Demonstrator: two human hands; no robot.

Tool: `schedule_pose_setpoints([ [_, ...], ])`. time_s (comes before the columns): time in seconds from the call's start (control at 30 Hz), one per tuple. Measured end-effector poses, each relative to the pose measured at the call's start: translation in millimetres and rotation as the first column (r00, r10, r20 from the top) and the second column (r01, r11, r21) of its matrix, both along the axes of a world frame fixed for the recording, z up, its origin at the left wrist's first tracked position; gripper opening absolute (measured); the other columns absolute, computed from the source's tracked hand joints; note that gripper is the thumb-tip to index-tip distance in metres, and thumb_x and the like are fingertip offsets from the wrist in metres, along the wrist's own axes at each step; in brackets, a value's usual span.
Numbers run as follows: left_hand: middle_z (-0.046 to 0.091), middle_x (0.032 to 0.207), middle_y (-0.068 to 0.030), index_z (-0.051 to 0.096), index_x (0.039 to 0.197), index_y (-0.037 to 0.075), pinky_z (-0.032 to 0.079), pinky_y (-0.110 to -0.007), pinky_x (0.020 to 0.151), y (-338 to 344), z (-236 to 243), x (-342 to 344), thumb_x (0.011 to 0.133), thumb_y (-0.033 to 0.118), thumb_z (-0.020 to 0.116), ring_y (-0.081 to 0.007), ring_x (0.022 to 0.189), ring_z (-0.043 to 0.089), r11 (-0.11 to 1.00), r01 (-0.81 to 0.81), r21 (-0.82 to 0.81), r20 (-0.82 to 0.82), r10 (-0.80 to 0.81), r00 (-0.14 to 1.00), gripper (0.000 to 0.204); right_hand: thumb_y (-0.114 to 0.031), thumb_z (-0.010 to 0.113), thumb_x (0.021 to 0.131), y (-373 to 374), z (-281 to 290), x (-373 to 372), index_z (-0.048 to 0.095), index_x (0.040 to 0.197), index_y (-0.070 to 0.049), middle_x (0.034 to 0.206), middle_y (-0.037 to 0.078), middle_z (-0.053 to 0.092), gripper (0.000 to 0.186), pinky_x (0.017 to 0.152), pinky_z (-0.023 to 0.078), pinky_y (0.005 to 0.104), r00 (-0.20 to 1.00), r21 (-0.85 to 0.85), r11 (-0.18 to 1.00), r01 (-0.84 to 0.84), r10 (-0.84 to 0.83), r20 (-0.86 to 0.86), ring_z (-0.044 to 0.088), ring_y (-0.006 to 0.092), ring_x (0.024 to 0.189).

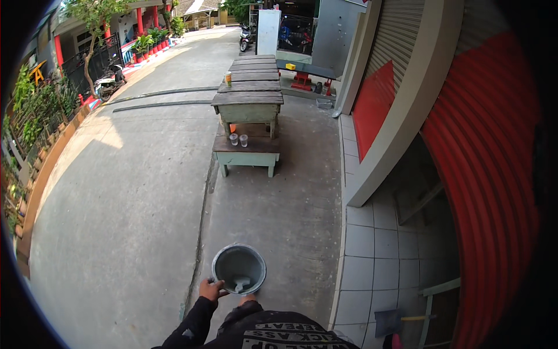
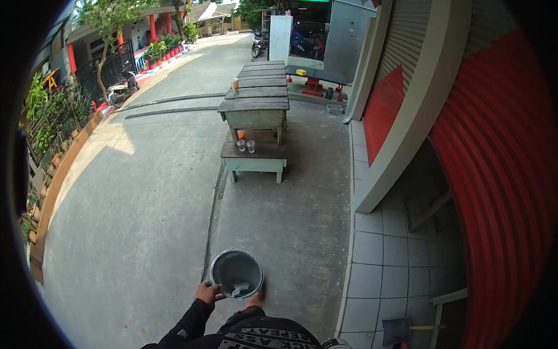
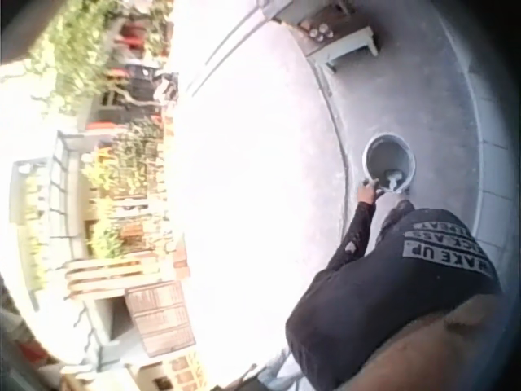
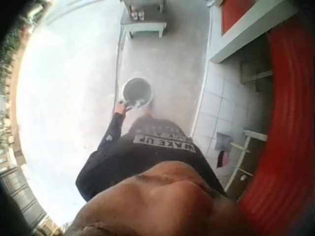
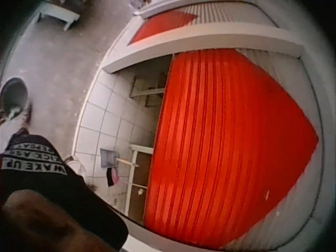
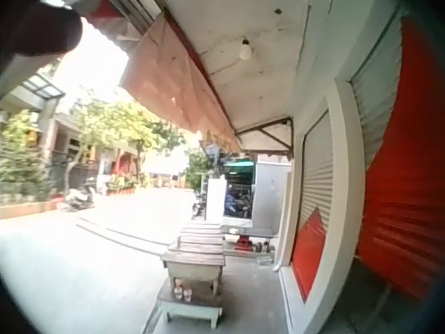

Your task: The person carries a paint bucket to a workbench and kneels. They open the bucket, stir the contents with a stick, and pour water from a jar into the paint to thin it. The person continues to stir the mixture thoroughly.

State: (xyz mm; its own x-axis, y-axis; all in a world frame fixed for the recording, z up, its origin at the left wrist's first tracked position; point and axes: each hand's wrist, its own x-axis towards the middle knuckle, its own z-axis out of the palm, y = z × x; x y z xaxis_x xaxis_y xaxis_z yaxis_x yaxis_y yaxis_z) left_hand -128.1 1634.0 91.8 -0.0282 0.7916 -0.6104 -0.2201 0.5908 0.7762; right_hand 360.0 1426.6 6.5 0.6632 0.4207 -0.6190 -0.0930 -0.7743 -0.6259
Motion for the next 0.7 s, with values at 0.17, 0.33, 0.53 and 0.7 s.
schedule_pose_setpoints([
  [0.17, 0.065, 0.108, -0.0236, 0.048, 0.121, -0.013, 0.066, -0.048, 0.08, 199, 7, 81, 0.088, -0.001, 0.066, -0.0352, 0.098, 0.071, 0.978, 0.207, 0.009, -0.034, -0.207, 0.978, 0.04, -0.043, 0.084, 0.076, 127, -7, 13, 0.057, 0.122, 0.01, 0.111, 0.025, 0.064, 0.076, 0.084, 0.053, 0.0491, 0.987, -0.061, 0.985, 0.161, -0.162, -0.009, 0.065, 0.0377, 0.097],
  [0.33, 0.064, 0.11, -0.0244, 0.047, 0.123, -0.013, 0.065, -0.049, 0.08, 378, 19, 180, 0.089, 0.0, 0.066, -0.0359, 0.099, 0.071, 0.92, 0.388, 0.052, 0.029, -0.39, 0.92, 0.041, -0.043, 0.084, 0.076, 205, -12, 26, 0.057, 0.122, 0.01, 0.111, 0.025, 0.064, 0.076, 0.083, 0.053, 0.0496, 0.945, -0.101, 0.942, 0.321, -0.325, -0.032, 0.065, 0.0378, 0.096],
  [0.53, 0.064, 0.11, -0.022, 0.051, 0.12, -0.01, 0.065, -0.048, 0.082, 561, 42, 334, 0.09, 0.001, 0.064, -0.0353, 0.099, 0.07, 0.88, 0.47, 0.061, 0.066, -0.474, 0.878, 0.034, -0.044, 0.083, 0.077, 341, -41, 95, 0.057, 0.122, 0.01, 0.111, 0.024, 0.064, 0.075, 0.082, 0.054, 0.0502, 0.879, -0.14, 0.877, 0.46, -0.472, -0.068, 0.065, 0.0379, 0.095],
  [0.7, 0.067, 0.105, -0.0165, 0.057, 0.113, -0.004, 0.066, -0.046, 0.078, 689, 20, 446, 0.09, 0.002, 0.067, -0.0303, 0.093, 0.071, 0.903, 0.43, 0.009, 0.084, -0.43, 0.899, 0.026, -0.044, 0.083, 0.077, 490, -50, 233, 0.057, 0.122, 0.01, 0.111, 0.024, 0.064, 0.075, 0.081, 0.054, 0.0507, 0.886, -0.12, 0.886, 0.449, -0.458, -0.067, 0.065, 0.038, 0.094],
])
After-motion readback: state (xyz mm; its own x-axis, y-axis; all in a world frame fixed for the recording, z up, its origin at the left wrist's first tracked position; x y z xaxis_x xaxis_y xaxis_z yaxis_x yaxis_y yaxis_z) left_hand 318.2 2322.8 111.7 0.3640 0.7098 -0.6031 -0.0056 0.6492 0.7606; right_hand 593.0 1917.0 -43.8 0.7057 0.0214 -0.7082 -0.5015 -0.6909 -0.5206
